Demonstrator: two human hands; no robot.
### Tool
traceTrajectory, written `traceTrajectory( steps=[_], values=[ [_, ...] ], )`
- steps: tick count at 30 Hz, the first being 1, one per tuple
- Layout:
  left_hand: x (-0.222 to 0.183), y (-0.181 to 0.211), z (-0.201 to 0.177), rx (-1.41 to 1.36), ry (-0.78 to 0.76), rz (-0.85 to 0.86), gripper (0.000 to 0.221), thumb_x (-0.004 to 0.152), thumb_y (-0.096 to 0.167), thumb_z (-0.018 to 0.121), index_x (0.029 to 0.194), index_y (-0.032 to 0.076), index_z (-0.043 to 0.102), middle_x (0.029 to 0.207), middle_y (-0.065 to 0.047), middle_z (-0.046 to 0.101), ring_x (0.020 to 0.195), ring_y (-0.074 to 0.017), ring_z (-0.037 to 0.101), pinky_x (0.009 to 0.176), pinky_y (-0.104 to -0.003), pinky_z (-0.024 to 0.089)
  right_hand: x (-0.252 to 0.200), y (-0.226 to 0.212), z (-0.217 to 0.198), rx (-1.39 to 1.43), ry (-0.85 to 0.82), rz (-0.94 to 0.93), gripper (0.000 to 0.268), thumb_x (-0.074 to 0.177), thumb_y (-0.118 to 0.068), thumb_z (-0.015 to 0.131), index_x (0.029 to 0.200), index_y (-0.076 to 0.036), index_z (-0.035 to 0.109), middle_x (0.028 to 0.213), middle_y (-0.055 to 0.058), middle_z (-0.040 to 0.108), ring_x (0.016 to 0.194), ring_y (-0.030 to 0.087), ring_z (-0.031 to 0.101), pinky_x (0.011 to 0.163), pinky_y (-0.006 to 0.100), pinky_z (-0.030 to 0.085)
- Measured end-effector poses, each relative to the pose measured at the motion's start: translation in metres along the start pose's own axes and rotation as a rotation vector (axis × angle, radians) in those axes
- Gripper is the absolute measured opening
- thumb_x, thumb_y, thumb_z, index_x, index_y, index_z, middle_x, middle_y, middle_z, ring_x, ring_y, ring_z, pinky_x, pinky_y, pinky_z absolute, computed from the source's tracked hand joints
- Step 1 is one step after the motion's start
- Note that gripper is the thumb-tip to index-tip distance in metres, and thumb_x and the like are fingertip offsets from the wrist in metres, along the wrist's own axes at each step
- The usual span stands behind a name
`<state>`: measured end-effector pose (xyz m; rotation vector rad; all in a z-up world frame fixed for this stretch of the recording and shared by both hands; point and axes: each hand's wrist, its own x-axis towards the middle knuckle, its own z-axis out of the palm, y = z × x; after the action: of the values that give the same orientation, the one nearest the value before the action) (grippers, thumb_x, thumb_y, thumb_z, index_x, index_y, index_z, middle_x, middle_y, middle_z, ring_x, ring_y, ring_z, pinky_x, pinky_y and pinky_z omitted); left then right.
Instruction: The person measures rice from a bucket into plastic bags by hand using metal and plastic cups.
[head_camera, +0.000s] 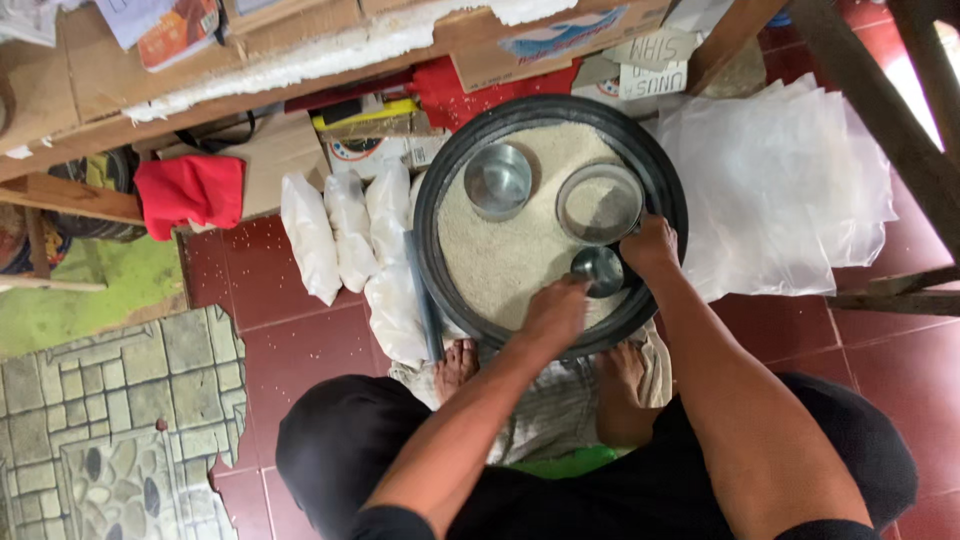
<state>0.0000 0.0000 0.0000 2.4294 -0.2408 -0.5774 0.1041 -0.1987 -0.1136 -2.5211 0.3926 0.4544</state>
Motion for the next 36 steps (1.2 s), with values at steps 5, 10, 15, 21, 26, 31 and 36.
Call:
traceTrajectory(
  steps=[5, 10, 15, 21, 26, 31, 36],
  values=[
    [0.031, -0.019, 0.100, -0.188, 0.104, 0.067, 0.035, 0.098, 0.012, 0.054, 0.124, -0.008, 0.065, 0.108, -0.032, 0.070, 0.101, -0.0491, 0.071, 0.087, -0.059, 0.059, -0.005, 0.004, 0.002, 0.076, 0.020, -0.161, 0.031, 0.083, -0.022, 0.060, 0.090, 0.005, 0.074, 0.083, 0.028, 0.070, 0.092, 0.053, 0.069, 0.083, 0.058, 0.051],
    [0.033, -0.021, 0.124, -0.304, 0.216, -0.012, 0.021, 0.096, 0.009, 0.056, 0.093, -0.007, 0.069, 0.082, -0.027, 0.069, 0.084, -0.0467, 0.072, 0.075, -0.057, 0.060, -0.019, -0.034, -0.023, 0.111, 0.026, -0.189, 0.029, 0.088, -0.020, 0.061, 0.088, 0.006, 0.073, 0.081, 0.030, 0.068, 0.089, 0.054, 0.068, 0.078, 0.061, 0.050],
    [-0.006, -0.005, 0.046, -0.263, 0.418, -0.099, 0.016, 0.102, 0.011, 0.061, 0.091, 0.003, 0.069, 0.078, -0.015, 0.070, 0.072, -0.0308, 0.076, 0.059, -0.039, 0.063, -0.012, -0.070, -0.045, -0.104, 0.212, -0.276, 0.023, 0.083, -0.031, 0.065, 0.085, -0.009, 0.075, 0.076, 0.025, 0.070, 0.083, 0.051, 0.071, 0.071, 0.064, 0.054],
    [-0.021, -0.050, -0.013, -0.723, 0.525, -0.468, 0.017, 0.106, 0.013, 0.056, 0.120, 0.005, 0.052, 0.104, -0.009, 0.058, 0.090, -0.0206, 0.057, 0.076, -0.030, 0.040, -0.041, -0.101, -0.018, -0.452, 0.545, -0.632, 0.012, 0.079, -0.026, 0.069, 0.079, -0.014, 0.072, 0.067, 0.008, 0.064, 0.066, 0.033, 0.071, 0.070, 0.055, 0.049],
    [-0.026, -0.068, 0.000, -0.693, 0.497, -0.542, 0.032, 0.105, 0.016, 0.058, 0.130, 0.004, 0.043, 0.120, -0.015, 0.047, 0.109, -0.0265, 0.048, 0.092, -0.037, 0.037, -0.034, -0.107, -0.004, -0.656, 0.578, -0.896, 0.007, 0.077, -0.017, 0.069, 0.074, -0.011, 0.070, 0.061, 0.009, 0.062, 0.076, 0.032, 0.065, 0.075, 0.063, 0.041],
    [-0.040, -0.085, 0.016, -0.635, 0.444, -0.652, 0.053, 0.102, 0.020, 0.059, 0.143, 0.002, 0.031, 0.141, -0.022, 0.032, 0.133, -0.0342, 0.036, 0.112, -0.046, 0.033, -0.052, -0.116, 0.005, -0.895, 0.438, -1.004, 0.006, 0.073, -0.006, 0.075, 0.069, -0.010, 0.074, 0.060, 0.012, 0.063, 0.074, 0.036, 0.060, 0.077, 0.071, 0.035],
    [-0.026, -0.077, 0.037, -0.146, 0.200, -0.641, 0.107, 0.088, 0.032, 0.071, 0.156, -0.014, 0.002, 0.160, -0.044, 0.002, 0.150, -0.0586, 0.014, 0.124, -0.064, 0.018, -0.046, -0.100, -0.005, -0.995, 0.080, -1.019, 0.023, 0.083, -0.005, 0.066, 0.067, -0.019, 0.076, 0.060, 0.001, 0.066, 0.067, 0.028, 0.062, 0.078, 0.061, 0.035]
  ],
)
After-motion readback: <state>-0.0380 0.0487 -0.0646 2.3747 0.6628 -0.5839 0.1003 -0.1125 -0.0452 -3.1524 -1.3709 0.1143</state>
